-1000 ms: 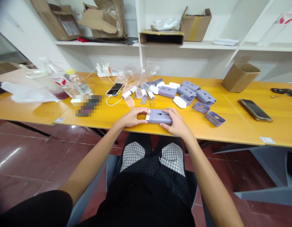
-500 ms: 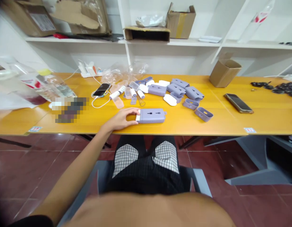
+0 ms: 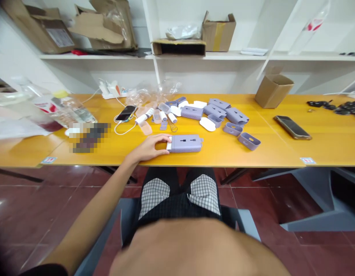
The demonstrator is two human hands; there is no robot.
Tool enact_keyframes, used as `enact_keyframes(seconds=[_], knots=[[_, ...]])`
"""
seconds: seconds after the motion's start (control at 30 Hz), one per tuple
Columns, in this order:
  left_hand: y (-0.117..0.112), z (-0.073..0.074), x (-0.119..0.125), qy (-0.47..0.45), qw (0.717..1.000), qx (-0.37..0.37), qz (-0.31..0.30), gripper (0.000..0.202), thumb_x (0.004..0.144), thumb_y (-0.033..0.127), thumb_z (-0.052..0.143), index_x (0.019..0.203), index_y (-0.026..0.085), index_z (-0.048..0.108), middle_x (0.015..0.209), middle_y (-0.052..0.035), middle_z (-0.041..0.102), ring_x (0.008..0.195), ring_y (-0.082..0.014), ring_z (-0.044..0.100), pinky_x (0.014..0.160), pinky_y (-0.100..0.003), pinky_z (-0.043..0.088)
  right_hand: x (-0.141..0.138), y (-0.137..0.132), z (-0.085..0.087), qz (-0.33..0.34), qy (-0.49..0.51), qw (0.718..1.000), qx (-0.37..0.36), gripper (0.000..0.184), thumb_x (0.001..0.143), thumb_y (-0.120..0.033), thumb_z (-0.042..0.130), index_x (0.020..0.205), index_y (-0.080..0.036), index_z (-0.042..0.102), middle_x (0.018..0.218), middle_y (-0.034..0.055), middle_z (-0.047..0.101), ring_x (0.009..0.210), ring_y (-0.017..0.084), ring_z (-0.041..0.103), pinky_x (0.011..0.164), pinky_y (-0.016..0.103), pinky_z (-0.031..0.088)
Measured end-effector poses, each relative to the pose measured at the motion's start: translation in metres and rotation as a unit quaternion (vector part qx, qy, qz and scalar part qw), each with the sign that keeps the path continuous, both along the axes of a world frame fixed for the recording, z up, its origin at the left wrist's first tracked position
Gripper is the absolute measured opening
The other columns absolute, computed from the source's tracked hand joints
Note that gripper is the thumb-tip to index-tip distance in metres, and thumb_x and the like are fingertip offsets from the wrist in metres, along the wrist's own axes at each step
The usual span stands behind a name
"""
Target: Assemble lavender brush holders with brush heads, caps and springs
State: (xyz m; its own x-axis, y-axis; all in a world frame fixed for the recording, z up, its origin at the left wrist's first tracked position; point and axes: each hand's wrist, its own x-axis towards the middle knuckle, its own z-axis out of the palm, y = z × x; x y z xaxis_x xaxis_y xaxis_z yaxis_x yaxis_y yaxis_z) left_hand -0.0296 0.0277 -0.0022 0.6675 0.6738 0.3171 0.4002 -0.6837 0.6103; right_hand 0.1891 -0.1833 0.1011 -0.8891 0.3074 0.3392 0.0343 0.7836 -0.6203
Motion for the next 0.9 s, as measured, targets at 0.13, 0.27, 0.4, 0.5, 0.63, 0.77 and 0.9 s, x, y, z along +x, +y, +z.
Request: enact_keyframes(seconds=[0.13,0.27,0.4,0.5,0.63,0.77,0.9], knots=[[0.001,-0.001,0.000,-0.015,1.000,-0.003,-0.014,0.031,0.089,0.028,0.080,0.117,0.022,0.069,0.141,-0.0112,0.071,0.133,-0.0287,0.067,0.119,-0.051,0.050,0.022,0.061,-0.016,-0.175,0.036,0.984,0.010,0.044,0.098,-0.016,0.061,0.137,-0.034,0.073,0.133,0.0036,0.077,0.123,0.023,0.072,0.108,0.044,0.060],[0.003,-0.002,-0.001,-0.010,1.000,-0.002,-0.016,0.031,0.090,0.029,0.079,0.118,0.023,0.068,0.142,-0.0104,0.070,0.132,-0.0279,0.067,0.117,-0.052,0.051,0.052,0.124,-0.066,-0.437,-0.073,0.892,0.092,0.054,0.093,-0.032,0.077,0.146,-0.026,0.067,0.149,0.0150,0.064,0.141,0.039,0.057,0.118,0.066,0.046],[0.004,-0.001,-0.002,0.014,1.000,0.003,-0.002,0.031,0.089,0.030,0.080,0.117,0.023,0.068,0.144,-0.0108,0.069,0.135,-0.0286,0.066,0.120,-0.053,0.049,0.074,0.152,-0.108,-0.471,-0.096,0.874,0.078,0.084,0.084,-0.045,0.087,0.158,-0.028,0.053,0.163,0.0164,0.050,0.149,0.042,0.048,0.122,0.068,0.039],[0.003,0.001,-0.002,0.017,1.000,-0.006,0.003,0.033,0.090,0.032,0.079,0.120,0.023,0.069,0.147,-0.0114,0.069,0.138,-0.0292,0.065,0.121,-0.055,0.048,0.081,0.159,-0.121,-0.449,-0.050,0.890,0.066,0.072,0.089,-0.044,0.081,0.155,-0.031,0.056,0.161,0.0139,0.051,0.147,0.037,0.052,0.126,0.063,0.038],[0.002,0.001,-0.001,0.003,1.000,-0.021,-0.001,0.034,0.087,0.029,0.078,0.120,0.024,0.072,0.150,-0.0117,0.068,0.138,-0.0290,0.066,0.123,-0.055,0.047,0.084,0.163,-0.125,-0.429,-0.007,0.903,0.038,0.065,0.093,-0.042,0.077,0.154,-0.030,0.058,0.160,0.0140,0.051,0.148,0.034,0.052,0.127,0.058,0.040],[0.002,0.001,0.000,-0.011,1.000,-0.021,0.007,0.032,0.086,0.027,0.076,0.118,0.023,0.073,0.148,-0.0114,0.070,0.136,-0.0288,0.068,0.123,-0.055,0.048,0.085,0.163,-0.125,-0.431,-0.005,0.902,0.029,0.065,0.094,-0.042,0.077,0.156,-0.032,0.058,0.162,0.0127,0.050,0.150,0.035,0.051,0.127,0.059,0.040],[0.000,0.002,0.001,-0.013,1.000,-0.018,0.008,0.033,0.088,0.028,0.073,0.120,0.022,0.072,0.146,-0.0119,0.071,0.134,-0.0284,0.069,0.120,-0.053,0.051,0.087,0.165,-0.126,-0.428,-0.005,0.904,0.021,0.066,0.093,-0.041,0.079,0.155,-0.032,0.058,0.163,0.0123,0.050,0.152,0.035,0.050,0.129,0.058,0.039]])
